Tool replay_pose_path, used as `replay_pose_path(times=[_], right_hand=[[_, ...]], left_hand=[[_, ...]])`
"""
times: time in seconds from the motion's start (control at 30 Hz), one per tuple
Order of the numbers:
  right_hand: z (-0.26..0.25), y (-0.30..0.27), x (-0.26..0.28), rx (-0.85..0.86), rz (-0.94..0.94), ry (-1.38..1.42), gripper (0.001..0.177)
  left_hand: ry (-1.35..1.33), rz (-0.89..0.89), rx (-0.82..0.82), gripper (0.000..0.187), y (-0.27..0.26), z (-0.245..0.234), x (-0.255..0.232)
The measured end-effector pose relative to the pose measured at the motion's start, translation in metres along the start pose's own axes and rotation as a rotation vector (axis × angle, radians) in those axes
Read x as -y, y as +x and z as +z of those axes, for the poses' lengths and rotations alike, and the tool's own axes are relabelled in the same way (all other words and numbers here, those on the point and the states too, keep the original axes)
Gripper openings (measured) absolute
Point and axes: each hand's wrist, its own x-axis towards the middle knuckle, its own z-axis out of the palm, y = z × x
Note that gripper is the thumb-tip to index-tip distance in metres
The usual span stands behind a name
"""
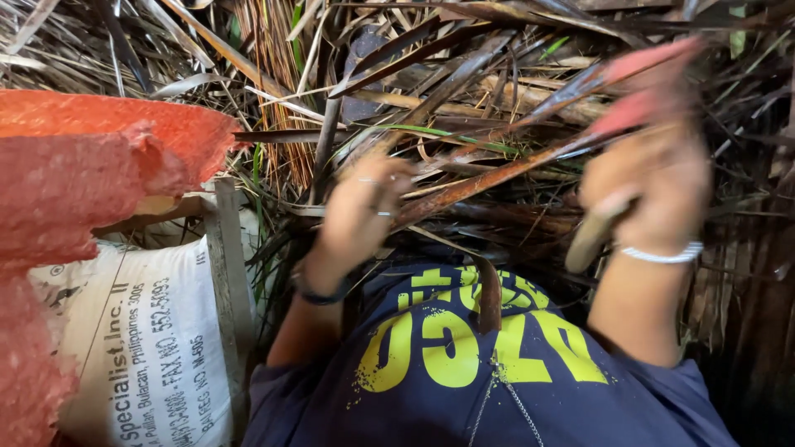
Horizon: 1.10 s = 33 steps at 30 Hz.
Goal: The person uses a curved blade to strip long, thin fibers or pieces from dried palm-like leaves over a pile of similar organic material.
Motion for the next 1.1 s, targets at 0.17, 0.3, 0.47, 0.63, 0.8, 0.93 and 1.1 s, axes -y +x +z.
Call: replay_pose_path(times=[0.17, 0.3, 0.47, 0.63, 0.8, 0.93, 1.1], right_hand=[[0.082, -0.004, -0.011, 0.213, 0.167, -0.001, 0.026], [0.082, 0.005, 0.001, 0.069, 0.146, -0.019, 0.042], [0.060, -0.002, -0.018, 0.045, 0.150, -0.011, 0.026], [0.086, -0.009, -0.021, 0.081, 0.194, -0.005, 0.028], [0.099, -0.007, -0.006, 0.118, 0.172, -0.008, 0.035], [0.099, -0.007, -0.009, 0.138, 0.187, 0.022, 0.033], [0.057, -0.024, -0.060, 0.268, 0.219, 0.003, 0.029]], left_hand=[[-0.030, 0.071, 0.076, 0.022, 0.026, 0.037, -0.042], [0.198, 0.080, 0.075, 0.050, 0.020, 0.043, -0.033], [0.378, 0.096, 0.024, 0.028, 0.007, 0.057, -0.016], [0.522, 0.187, -0.019, 0.038, 0.004, 0.069, -0.012], [0.708, 0.254, -0.048, 0.035, -0.001, 0.078, 0.001], [0.741, 0.287, -0.021, 0.037, 0.000, 0.078, 0.006], [0.411, 0.161, 0.104, 0.014, 0.000, 0.061, -0.008]])
